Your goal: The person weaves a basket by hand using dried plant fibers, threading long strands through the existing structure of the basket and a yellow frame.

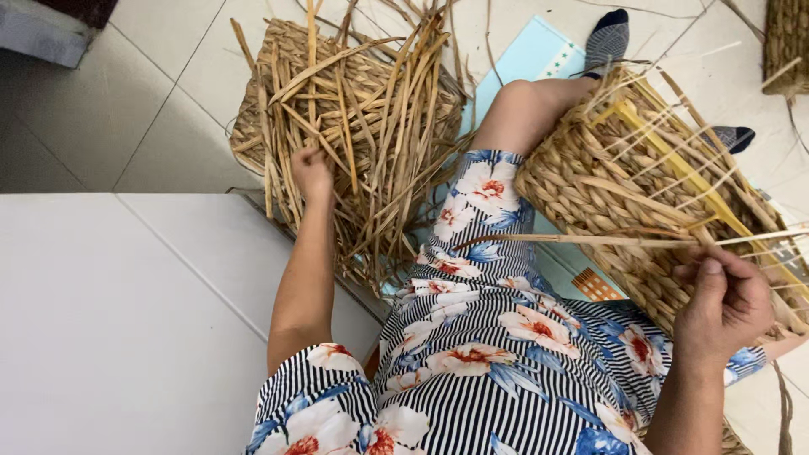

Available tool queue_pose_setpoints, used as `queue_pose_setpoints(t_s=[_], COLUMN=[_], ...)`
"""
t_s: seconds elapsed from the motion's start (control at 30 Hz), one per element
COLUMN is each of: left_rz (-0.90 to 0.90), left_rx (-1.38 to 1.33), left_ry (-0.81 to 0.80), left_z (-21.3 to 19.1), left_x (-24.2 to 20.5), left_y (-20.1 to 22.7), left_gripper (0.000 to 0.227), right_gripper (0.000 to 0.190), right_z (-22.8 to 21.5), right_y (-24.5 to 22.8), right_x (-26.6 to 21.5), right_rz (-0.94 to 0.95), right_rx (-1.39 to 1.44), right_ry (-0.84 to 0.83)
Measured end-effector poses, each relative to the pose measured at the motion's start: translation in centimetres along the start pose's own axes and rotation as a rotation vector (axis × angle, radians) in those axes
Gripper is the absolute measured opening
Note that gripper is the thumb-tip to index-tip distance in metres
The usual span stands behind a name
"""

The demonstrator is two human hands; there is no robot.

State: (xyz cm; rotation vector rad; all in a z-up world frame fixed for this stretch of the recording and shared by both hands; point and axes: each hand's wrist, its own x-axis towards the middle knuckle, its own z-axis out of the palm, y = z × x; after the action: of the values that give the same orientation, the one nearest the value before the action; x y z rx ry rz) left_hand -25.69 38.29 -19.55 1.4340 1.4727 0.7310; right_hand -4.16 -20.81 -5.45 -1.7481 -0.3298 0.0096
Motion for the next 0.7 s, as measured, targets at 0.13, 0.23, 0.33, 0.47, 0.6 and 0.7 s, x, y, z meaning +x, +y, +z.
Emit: queue_pose_setpoints(t_s=[0.13, 0.23, 0.33, 0.47, 0.6, 0.7], left_rz=[-0.077, -0.081, 0.016, -0.054, -0.039, -0.143], left_rx=[0.338, 0.473, 0.557, 0.105, 0.526, 0.730], left_ry=[0.274, 0.320, 0.315, 0.129, 0.005, -0.003], left_z=[-5.4, -9.2, -11.5, -11.3, -9.3, -7.9], left_x=[2.1, 3.8, 4.9, 6.6, 8.0, 7.5], left_y=[-4.5, -5.6, -5.4, -5.0, -4.9, -4.8], left_gripper=[0.022, 0.029, 0.030, 0.045, 0.049, 0.031], right_gripper=[0.007, 0.008, 0.009, 0.008, 0.008, 0.008], right_z=[0.2, -0.1, 0.1, 1.7, 3.5, 4.6], right_y=[-0.3, -0.2, -0.1, -0.5, -1.6, -2.4], right_x=[-0.5, -0.7, -1.1, -1.1, -0.5, -0.1], right_rz=[0.000, 0.013, 0.035, 0.098, 0.066, 0.043], right_rx=[-0.045, -0.079, -0.089, -0.050, -0.091, -0.121], right_ry=[-0.039, -0.051, -0.042, -0.048, -0.111, -0.144])
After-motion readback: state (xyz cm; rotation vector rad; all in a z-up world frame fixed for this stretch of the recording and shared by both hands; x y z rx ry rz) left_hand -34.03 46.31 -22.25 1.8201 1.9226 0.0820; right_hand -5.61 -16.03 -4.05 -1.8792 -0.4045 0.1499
